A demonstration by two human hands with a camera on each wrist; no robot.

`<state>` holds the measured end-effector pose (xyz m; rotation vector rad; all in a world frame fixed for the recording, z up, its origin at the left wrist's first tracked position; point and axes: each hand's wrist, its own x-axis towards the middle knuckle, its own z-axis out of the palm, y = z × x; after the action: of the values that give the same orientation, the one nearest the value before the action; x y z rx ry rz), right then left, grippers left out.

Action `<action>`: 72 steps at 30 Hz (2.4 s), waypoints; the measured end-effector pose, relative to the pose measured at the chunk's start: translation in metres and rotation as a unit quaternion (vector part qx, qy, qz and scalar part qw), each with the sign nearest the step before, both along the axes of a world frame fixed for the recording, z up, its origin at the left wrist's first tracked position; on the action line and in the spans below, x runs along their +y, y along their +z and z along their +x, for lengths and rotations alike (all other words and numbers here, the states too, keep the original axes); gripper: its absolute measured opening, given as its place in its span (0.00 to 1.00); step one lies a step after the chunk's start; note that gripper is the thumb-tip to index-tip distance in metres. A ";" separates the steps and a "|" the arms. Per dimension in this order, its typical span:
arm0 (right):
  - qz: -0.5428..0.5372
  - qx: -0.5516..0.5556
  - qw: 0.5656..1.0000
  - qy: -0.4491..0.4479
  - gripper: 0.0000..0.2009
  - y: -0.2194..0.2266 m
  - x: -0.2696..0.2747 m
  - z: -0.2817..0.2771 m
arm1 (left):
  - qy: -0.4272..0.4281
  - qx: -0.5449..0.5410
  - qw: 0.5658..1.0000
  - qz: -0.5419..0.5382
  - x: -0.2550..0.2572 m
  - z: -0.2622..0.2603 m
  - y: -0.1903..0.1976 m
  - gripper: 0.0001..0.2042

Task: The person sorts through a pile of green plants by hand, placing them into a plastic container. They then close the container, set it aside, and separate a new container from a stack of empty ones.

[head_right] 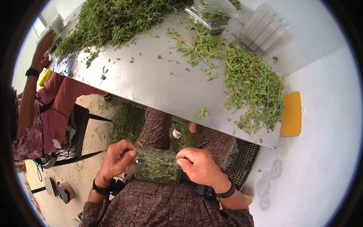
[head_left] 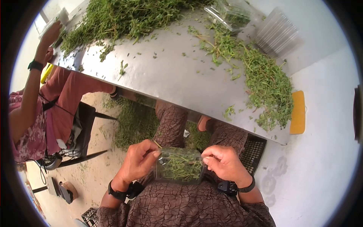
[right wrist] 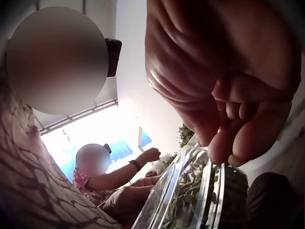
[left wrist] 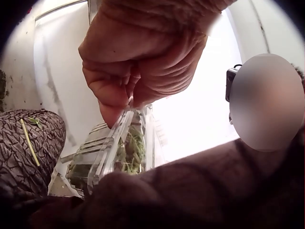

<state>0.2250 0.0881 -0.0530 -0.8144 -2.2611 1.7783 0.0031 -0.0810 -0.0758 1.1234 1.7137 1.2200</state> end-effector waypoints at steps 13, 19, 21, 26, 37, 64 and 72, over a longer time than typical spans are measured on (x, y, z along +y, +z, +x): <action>0.001 0.009 1.000 -0.002 0.05 -0.002 0.001 0.006 | -0.006 -0.002 1.000 -0.024 0.005 0.002 0.005 0.05; -0.030 0.000 1.000 -0.004 0.05 -0.006 0.003 0.005 | -0.004 -0.043 0.999 -0.014 0.003 0.001 -0.003 0.04; -0.017 0.000 1.000 -0.007 0.05 -0.006 0.002 0.003 | 0.002 -0.064 0.997 -0.030 0.003 0.001 -0.002 0.05; 0.011 -0.012 1.000 -0.012 0.04 -0.010 0.001 0.000 | 0.003 -0.002 1.000 0.000 0.007 0.001 -0.005 0.05; -0.084 0.012 0.996 -0.026 0.04 0.005 -0.001 0.007 | 0.009 -0.101 0.995 -0.016 0.001 0.004 -0.004 0.05; 0.080 0.072 0.994 -0.028 0.04 -0.004 -0.011 0.003 | -0.001 -0.059 0.998 0.010 0.002 0.007 -0.009 0.02; 0.096 0.051 0.994 -0.021 0.03 -0.003 -0.007 0.004 | 0.012 -0.099 0.995 0.026 0.002 0.010 -0.019 0.03</action>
<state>0.2286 0.0812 -0.0555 -0.7132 -2.2867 1.5184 0.0132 -0.0788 -0.0951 0.9786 1.5582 1.3498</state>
